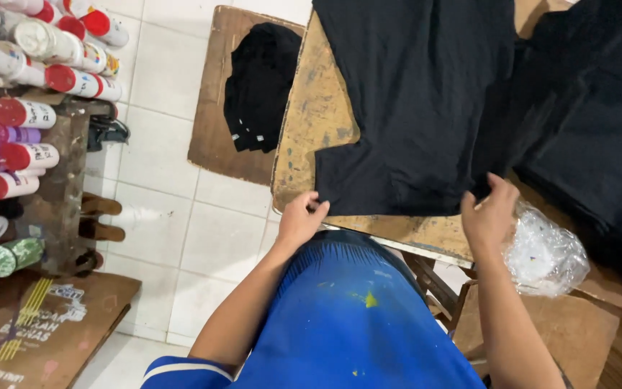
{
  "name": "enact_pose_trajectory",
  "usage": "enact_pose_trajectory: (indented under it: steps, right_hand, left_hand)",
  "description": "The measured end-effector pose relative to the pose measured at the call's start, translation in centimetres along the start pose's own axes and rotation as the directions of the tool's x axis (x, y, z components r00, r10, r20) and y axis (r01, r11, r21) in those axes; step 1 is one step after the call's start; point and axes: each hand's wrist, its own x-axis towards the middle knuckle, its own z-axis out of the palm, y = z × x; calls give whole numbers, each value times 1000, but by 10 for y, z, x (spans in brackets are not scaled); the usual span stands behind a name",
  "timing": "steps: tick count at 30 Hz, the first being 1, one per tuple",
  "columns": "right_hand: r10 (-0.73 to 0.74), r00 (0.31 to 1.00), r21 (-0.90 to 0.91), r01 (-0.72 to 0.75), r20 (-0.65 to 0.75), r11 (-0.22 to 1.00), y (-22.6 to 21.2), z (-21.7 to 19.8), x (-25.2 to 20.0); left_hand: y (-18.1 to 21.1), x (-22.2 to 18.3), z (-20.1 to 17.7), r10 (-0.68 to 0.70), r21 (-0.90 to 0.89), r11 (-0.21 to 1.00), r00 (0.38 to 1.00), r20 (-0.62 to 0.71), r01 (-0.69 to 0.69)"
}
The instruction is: A person flattens a black garment on a workbench, positions a small white label, and uses a hand iron to heat-press the label onto the fabric.
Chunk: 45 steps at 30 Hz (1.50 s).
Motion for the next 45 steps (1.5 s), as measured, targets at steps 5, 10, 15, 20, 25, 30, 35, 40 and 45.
enact_pose_trajectory:
  steps: [5,10,15,20,25,30,35,40,45]
  right_hand:
    - [-435,862,226,385,258,895,-91,54,61]
    - [-707,520,49,789,480,613,-149,104,109]
    - [-741,426,-90,889,519,448,-130,120,136]
    - [-684,466,-13,832,561,555,-125,106,144]
    - [-683,491,63,786,541,615,-114,116,143]
    - [-679,525,25,782,512,623,-111,123,147]
    - [-693,532,10,790,486,613,-107,141,145]
    - [-682,540,-28,793,492,608,-107,145,142]
    - [-660,584,-77,774,472,629,-109,147,138]
  left_hand:
    - [41,30,-14,-136,-166,980,981,-138,113]
    - [36,79,-4,-250,-231,950,956,-154,211]
    - [41,70,11,-131,-161,982,964,-233,95]
    - [53,46,13,-66,-192,981,956,-285,10]
    - [74,57,9,-17,-443,891,969,-247,-97]
    - [53,81,8,95,-419,887,964,-247,-195]
    - [65,83,0,33,-384,918,985,-169,-97]
    - [59,104,8,-32,-195,980,947,-319,-33]
    - [52,127,13,-24,1,1000,922,-387,26]
